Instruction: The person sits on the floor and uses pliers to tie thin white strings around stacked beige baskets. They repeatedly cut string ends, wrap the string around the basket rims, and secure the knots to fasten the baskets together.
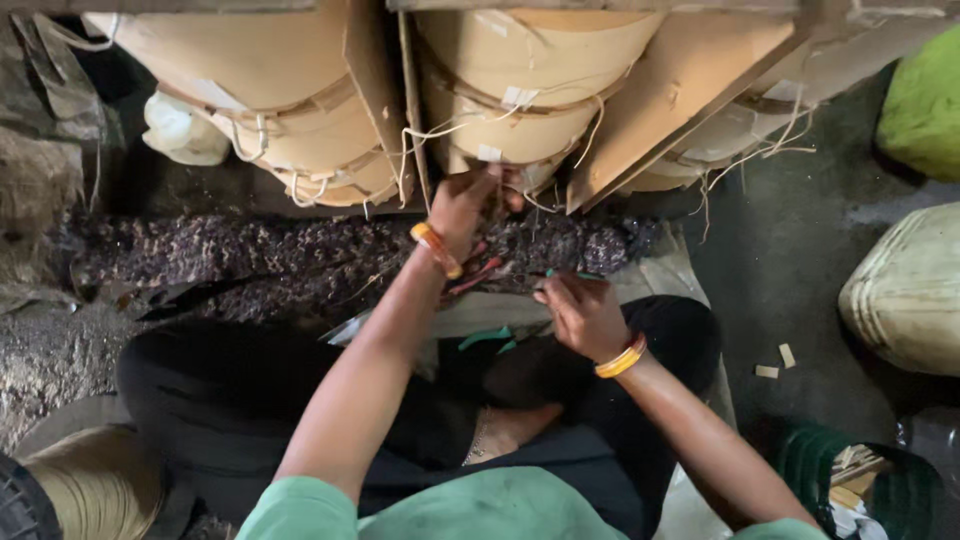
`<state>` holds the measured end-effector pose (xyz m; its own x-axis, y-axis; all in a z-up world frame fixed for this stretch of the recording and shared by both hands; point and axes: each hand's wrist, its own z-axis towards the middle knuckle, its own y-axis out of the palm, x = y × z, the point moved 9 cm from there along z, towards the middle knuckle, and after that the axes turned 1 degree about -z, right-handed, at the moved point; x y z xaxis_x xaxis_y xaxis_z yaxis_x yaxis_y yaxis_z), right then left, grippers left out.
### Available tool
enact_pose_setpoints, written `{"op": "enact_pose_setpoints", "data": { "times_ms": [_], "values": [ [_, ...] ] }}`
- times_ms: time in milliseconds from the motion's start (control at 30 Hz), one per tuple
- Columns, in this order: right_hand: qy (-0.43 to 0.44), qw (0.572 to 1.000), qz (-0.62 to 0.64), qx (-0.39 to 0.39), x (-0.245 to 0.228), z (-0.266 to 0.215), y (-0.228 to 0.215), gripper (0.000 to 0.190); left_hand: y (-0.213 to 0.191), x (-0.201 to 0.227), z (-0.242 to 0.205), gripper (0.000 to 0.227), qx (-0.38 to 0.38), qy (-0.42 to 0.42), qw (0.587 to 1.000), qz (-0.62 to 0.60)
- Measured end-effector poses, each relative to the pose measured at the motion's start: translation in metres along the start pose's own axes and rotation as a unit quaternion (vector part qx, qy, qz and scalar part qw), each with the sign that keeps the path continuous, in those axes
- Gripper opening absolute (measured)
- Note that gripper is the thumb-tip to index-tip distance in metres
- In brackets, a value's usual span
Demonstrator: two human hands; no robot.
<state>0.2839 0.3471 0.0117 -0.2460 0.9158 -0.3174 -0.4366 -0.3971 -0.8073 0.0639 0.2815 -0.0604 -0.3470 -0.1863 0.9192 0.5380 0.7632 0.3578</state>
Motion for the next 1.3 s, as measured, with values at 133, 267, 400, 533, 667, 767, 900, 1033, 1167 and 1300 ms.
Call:
{"op": "enact_pose_setpoints", "data": {
  "times_ms": [133, 267, 400, 533, 667, 767, 900, 1033, 1167, 1300],
  "values": [
    [0.072, 0.997, -0.037, 0.013, 0.019, -0.019, -0.016, 0.009, -0.012, -0.042, -0.061, 0.033, 0.055, -0.098, 0.992, 0.058],
    [0.191, 0.981, -0.007, 0.032, 0.053, -0.022, -0.038, 0.004, -0.044, -0.08, -0.147, 0.016, 0.007, 0.006, 0.968, 0.251],
    [0.199, 0.978, 0.046, 0.048, 0.059, 0.005, -0.036, 0.007, -0.039, -0.094, -0.139, 0.027, 0.006, 0.093, 0.908, 0.408],
    [0.175, 0.983, -0.031, 0.039, 0.055, 0.036, -0.033, 0.017, 0.019, -0.075, -0.077, 0.047, 0.023, 0.123, 0.989, 0.078],
    [0.125, 0.985, -0.118, 0.024, 0.047, 0.064, -0.027, 0.009, 0.061, -0.057, -0.055, 0.023, 0.013, 0.105, 0.992, 0.063],
    [0.071, 0.984, -0.161, 0.009, 0.05, 0.09, -0.014, 0.021, 0.049, -0.056, -0.061, 0.023, 0.065, 0.047, 0.997, -0.012],
    [0.056, 0.988, -0.143, 0.031, 0.04, 0.091, -0.003, 0.012, 0.037, -0.057, -0.077, 0.024, 0.07, -0.024, 0.997, 0.025],
    [0.081, 0.985, -0.135, -0.072, 0.046, 0.087, 0.009, 0.007, 0.037, -0.032, -0.076, 0.022, 0.087, 0.029, 0.994, 0.057],
    [0.021, 0.975, -0.214, -0.049, 0.041, 0.094, -0.002, 0.016, 0.04, -0.023, -0.078, 0.025, 0.109, 0.052, 0.983, 0.139],
    [0.088, 0.963, -0.218, -0.133, 0.043, 0.091, 0.005, 0.01, 0.039, -0.025, -0.088, 0.022, 0.105, 0.065, 0.983, 0.138]
  ]
}}
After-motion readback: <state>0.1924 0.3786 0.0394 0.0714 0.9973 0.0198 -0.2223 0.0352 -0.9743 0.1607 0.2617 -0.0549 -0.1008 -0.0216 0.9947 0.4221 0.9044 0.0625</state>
